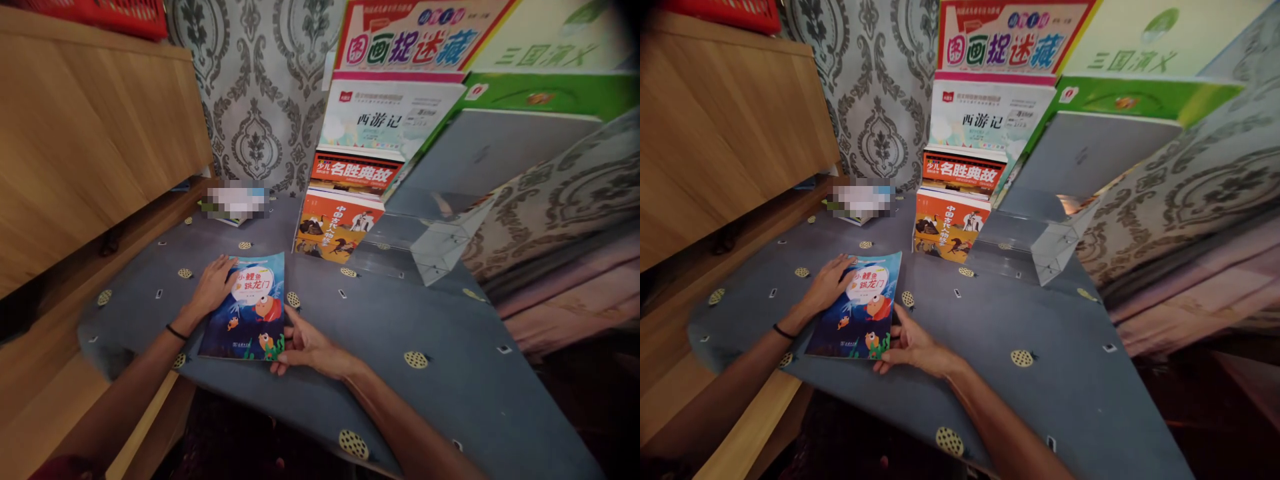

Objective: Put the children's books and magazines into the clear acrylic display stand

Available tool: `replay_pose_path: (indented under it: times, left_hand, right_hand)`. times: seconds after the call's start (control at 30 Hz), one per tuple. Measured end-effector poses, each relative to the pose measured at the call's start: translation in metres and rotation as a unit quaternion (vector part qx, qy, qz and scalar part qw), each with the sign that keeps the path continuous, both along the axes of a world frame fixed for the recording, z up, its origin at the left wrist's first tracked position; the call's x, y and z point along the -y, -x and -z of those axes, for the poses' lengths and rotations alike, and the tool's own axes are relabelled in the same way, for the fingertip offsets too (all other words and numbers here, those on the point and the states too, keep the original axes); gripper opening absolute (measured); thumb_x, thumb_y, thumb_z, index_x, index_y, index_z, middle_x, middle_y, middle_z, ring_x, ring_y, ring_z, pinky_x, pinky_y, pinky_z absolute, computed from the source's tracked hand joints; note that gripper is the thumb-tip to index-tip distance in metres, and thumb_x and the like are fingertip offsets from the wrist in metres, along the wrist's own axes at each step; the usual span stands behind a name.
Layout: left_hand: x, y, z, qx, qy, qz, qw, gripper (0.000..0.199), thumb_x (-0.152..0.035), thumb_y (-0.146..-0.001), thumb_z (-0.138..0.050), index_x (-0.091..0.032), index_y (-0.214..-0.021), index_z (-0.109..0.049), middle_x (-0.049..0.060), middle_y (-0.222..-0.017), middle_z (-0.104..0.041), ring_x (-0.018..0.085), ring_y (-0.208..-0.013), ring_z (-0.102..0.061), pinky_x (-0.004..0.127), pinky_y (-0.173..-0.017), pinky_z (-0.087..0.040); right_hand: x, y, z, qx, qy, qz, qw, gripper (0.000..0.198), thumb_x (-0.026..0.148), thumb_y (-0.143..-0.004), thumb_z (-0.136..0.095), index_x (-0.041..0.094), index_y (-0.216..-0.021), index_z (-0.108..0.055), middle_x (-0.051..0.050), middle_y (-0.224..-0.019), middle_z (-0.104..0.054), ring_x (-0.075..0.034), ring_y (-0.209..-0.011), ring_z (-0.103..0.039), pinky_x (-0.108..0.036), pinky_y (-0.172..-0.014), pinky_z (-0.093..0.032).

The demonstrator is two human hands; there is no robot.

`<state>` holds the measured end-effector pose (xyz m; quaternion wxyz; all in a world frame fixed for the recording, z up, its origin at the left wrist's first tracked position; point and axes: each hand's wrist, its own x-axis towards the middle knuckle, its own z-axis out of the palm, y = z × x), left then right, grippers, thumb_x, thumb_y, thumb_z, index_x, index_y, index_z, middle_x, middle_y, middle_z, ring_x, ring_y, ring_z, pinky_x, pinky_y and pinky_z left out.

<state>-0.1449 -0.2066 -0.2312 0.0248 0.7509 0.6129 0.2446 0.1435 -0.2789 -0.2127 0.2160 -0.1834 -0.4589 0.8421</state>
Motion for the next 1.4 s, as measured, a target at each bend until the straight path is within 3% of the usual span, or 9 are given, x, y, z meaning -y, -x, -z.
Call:
replay_pose_path:
  times: [0.17,0.47,0.53,0.67,0.77,0.9,1.0,1.13,1.4]
  left_hand:
    - [-0.001,0.005,-0.001,0.017,0.0,0.013,1.0,0.044,-0.035,-0.098,-0.043,-0.015,-0.132,-0.062,0.017,-0.142,-0.063,0.032,-0.137,-0.054,0.054,-0.116,-0.04]
    - [-0.001,0.007,-0.005,0.095,-0.002,0.029,0.995,0.039,-0.034,-0.095,-0.046,-0.019,-0.126,-0.063,0.012,-0.134,-0.068,0.029,-0.13,-0.059,0.049,-0.112,-0.045]
    - [0.0,0.008,-0.007,0.121,0.004,0.029,0.992,0.038,-0.033,-0.094,-0.048,-0.021,-0.126,-0.063,0.01,-0.132,-0.069,0.027,-0.12,-0.063,0.046,-0.106,-0.048]
    - [0.002,0.01,-0.012,0.169,0.043,0.012,0.985,0.041,-0.036,-0.093,-0.053,-0.02,-0.13,-0.062,0.007,-0.111,-0.074,0.019,-0.08,-0.065,0.037,-0.082,-0.054]
    - [0.002,0.011,-0.014,0.225,0.058,0.002,0.973,0.043,-0.038,-0.092,-0.054,-0.019,-0.129,-0.063,0.008,-0.104,-0.074,0.02,-0.079,-0.066,0.037,-0.081,-0.055]
    - [0.0,0.01,-0.014,0.358,0.06,0.035,0.931,0.038,-0.037,-0.09,-0.056,-0.018,-0.123,-0.063,0.013,-0.124,-0.071,0.025,-0.113,-0.068,0.042,-0.099,-0.053]
    - [-0.001,0.011,-0.012,0.428,0.069,0.019,0.901,0.041,-0.036,-0.087,-0.06,-0.018,-0.124,-0.06,0.016,-0.134,-0.066,0.027,-0.122,-0.064,0.043,-0.103,-0.053]
    - [0.001,0.012,-0.012,0.504,0.106,-0.033,0.857,0.051,-0.035,-0.085,-0.065,-0.017,-0.132,-0.056,0.018,-0.13,-0.068,0.028,-0.111,-0.07,0.044,-0.091,-0.06]
    - [0.011,-0.008,-0.036,0.683,0.198,-0.014,0.703,0.03,-0.029,-0.085,-0.073,-0.017,-0.112,-0.071,0.009,-0.104,-0.079,0.022,-0.088,-0.075,0.036,-0.084,-0.063]
  right_hand:
    - [0.0,-0.001,0.002,0.016,-0.004,-0.001,1.0,0.118,0.034,-0.076,-0.089,0.03,-0.161,-0.007,-0.002,-0.095,-0.071,-0.017,-0.079,-0.074,-0.027,-0.069,-0.057]
    - [0.0,-0.002,-0.005,0.04,0.009,-0.005,0.999,0.12,0.036,-0.078,-0.087,0.028,-0.162,-0.002,-0.004,-0.097,-0.07,-0.018,-0.082,-0.073,-0.029,-0.07,-0.056]
    - [0.001,-0.002,-0.006,0.041,0.009,-0.006,0.999,0.12,0.036,-0.079,-0.087,0.028,-0.162,-0.001,-0.004,-0.097,-0.07,-0.018,-0.082,-0.073,-0.028,-0.069,-0.056]
    - [0.001,-0.002,-0.003,0.041,0.014,-0.005,0.999,0.121,0.037,-0.078,-0.087,0.029,-0.162,0.001,-0.003,-0.097,-0.069,-0.017,-0.081,-0.072,-0.027,-0.067,-0.056]
    - [0.001,-0.003,-0.001,0.044,0.014,-0.007,0.999,0.122,0.036,-0.079,-0.087,0.029,-0.162,0.002,-0.004,-0.097,-0.068,-0.017,-0.081,-0.072,-0.029,-0.068,-0.056]
    - [0.001,-0.003,0.001,0.04,0.009,-0.008,0.999,0.124,0.035,-0.08,-0.086,0.029,-0.162,0.006,-0.004,-0.098,-0.068,-0.017,-0.081,-0.072,-0.029,-0.068,-0.056]
    - [0.001,-0.003,0.002,0.04,0.001,-0.01,0.999,0.122,0.035,-0.08,-0.086,0.03,-0.162,0.005,-0.003,-0.096,-0.067,-0.017,-0.081,-0.071,-0.029,-0.069,-0.056]
    - [0.001,-0.003,0.002,0.038,-0.009,-0.014,0.999,0.119,0.036,-0.081,-0.085,0.031,-0.162,0.003,-0.003,-0.098,-0.066,-0.015,-0.081,-0.071,-0.029,-0.072,-0.057]
    - [0.003,-0.003,0.007,0.023,-0.031,-0.006,0.999,0.117,0.037,-0.082,-0.085,0.032,-0.162,0.001,-0.003,-0.099,-0.067,-0.015,-0.083,-0.071,-0.028,-0.072,-0.057]
